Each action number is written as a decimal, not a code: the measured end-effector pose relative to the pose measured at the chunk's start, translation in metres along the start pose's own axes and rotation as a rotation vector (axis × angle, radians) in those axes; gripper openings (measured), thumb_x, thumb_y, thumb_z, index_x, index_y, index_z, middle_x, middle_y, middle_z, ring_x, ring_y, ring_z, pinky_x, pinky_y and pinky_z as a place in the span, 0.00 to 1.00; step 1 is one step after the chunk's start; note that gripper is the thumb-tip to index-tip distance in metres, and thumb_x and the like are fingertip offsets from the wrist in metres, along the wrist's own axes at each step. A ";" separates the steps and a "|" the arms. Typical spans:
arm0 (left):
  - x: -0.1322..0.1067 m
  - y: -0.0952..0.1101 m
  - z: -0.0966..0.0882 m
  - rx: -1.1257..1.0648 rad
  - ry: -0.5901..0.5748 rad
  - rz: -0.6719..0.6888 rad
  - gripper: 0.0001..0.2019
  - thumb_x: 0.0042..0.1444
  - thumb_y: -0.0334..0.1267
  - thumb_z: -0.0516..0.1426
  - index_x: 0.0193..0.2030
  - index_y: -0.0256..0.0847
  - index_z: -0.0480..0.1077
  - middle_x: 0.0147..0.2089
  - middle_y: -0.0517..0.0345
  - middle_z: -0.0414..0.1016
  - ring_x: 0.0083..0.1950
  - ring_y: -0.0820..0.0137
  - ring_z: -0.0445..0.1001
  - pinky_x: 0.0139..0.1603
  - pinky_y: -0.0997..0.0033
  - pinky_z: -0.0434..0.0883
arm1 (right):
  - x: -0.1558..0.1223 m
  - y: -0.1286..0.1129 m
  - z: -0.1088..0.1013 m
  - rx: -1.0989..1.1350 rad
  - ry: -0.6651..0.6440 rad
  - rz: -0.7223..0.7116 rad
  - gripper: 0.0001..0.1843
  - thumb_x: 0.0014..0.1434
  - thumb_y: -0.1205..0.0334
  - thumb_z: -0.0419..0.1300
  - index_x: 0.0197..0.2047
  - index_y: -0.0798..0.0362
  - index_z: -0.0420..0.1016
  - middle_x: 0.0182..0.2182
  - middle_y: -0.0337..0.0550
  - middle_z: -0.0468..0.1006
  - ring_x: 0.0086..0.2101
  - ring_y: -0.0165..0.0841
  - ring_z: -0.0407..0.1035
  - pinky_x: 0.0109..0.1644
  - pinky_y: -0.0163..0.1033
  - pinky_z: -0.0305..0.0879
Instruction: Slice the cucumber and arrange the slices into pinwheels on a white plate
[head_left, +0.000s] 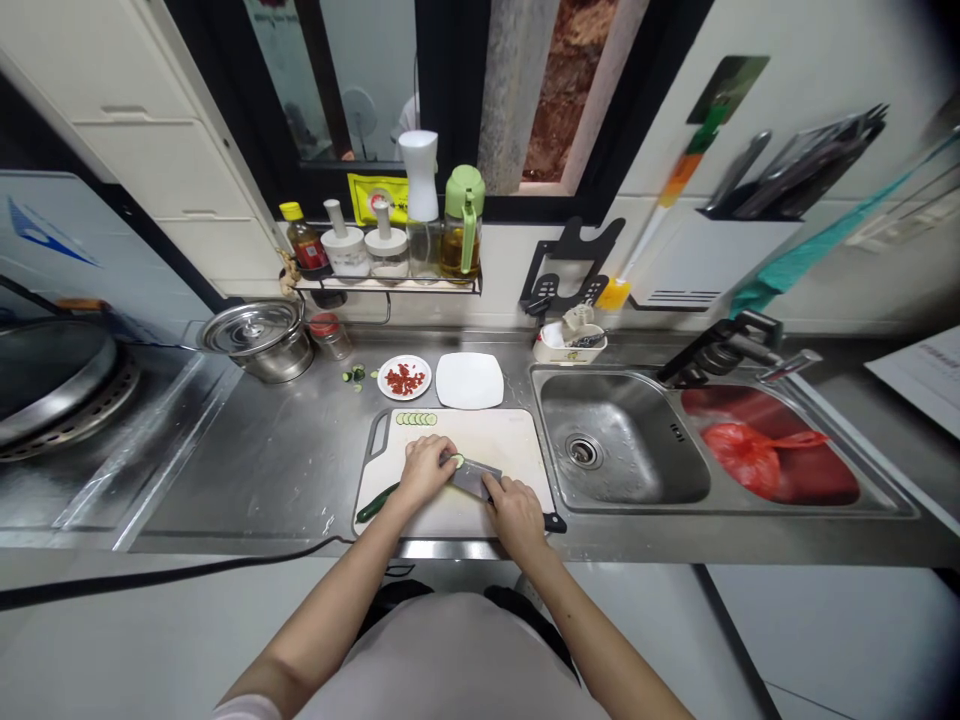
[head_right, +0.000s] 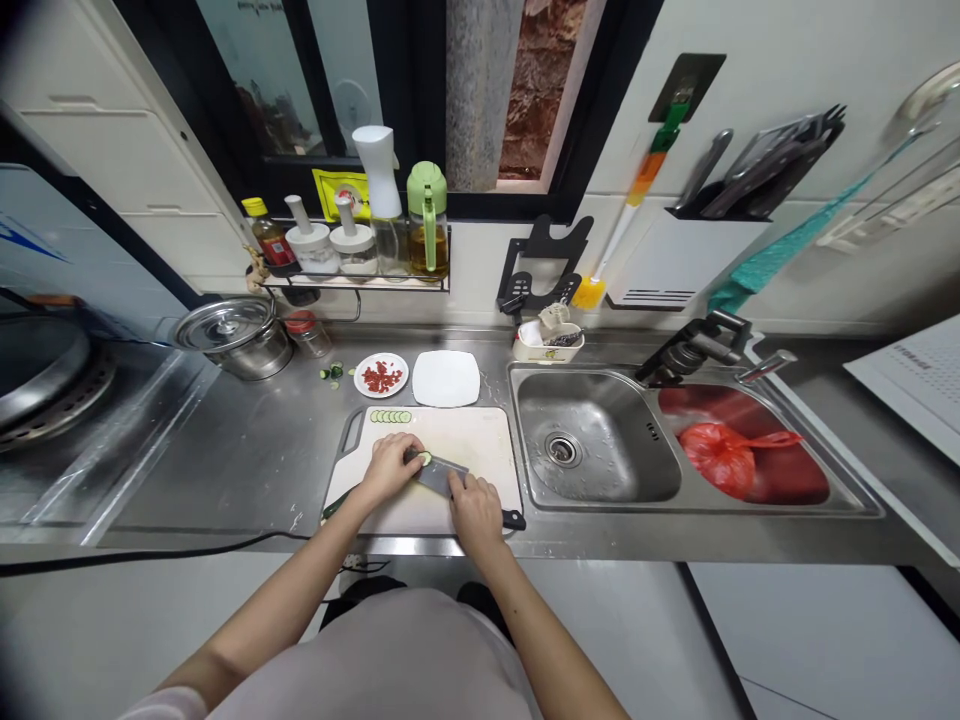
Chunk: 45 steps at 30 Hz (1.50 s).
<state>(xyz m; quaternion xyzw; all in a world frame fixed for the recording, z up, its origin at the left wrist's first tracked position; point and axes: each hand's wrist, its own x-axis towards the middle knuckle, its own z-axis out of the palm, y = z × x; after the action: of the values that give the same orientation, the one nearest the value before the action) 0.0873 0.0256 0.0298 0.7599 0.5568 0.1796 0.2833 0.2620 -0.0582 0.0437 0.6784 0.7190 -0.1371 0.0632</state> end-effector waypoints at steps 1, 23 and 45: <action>0.000 0.000 0.001 -0.018 0.004 -0.015 0.05 0.55 0.38 0.57 0.37 0.44 0.73 0.39 0.57 0.77 0.46 0.65 0.71 0.54 0.60 0.61 | 0.000 0.001 0.001 -0.002 0.002 0.005 0.24 0.63 0.63 0.55 0.62 0.50 0.64 0.44 0.50 0.74 0.47 0.40 0.66 0.49 0.40 0.55; 0.057 -0.056 0.013 -0.226 0.191 -0.475 0.06 0.51 0.38 0.59 0.36 0.43 0.74 0.34 0.60 0.78 0.35 0.71 0.73 0.36 0.75 0.64 | -0.005 0.028 0.010 0.065 0.008 0.196 0.23 0.63 0.62 0.52 0.62 0.49 0.66 0.46 0.46 0.76 0.46 0.39 0.69 0.50 0.38 0.58; 0.084 -0.050 0.009 0.131 0.137 -0.476 0.09 0.56 0.41 0.56 0.37 0.47 0.77 0.47 0.54 0.79 0.51 0.60 0.70 0.50 0.62 0.61 | 0.000 0.031 0.015 0.098 0.049 0.211 0.21 0.63 0.62 0.52 0.59 0.49 0.69 0.44 0.46 0.77 0.44 0.36 0.71 0.46 0.37 0.58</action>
<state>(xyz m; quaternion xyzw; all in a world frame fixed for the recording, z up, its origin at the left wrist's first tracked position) 0.0818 0.1137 -0.0124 0.6104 0.7482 0.1224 0.2293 0.2917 -0.0611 0.0260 0.7556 0.6374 -0.1483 0.0265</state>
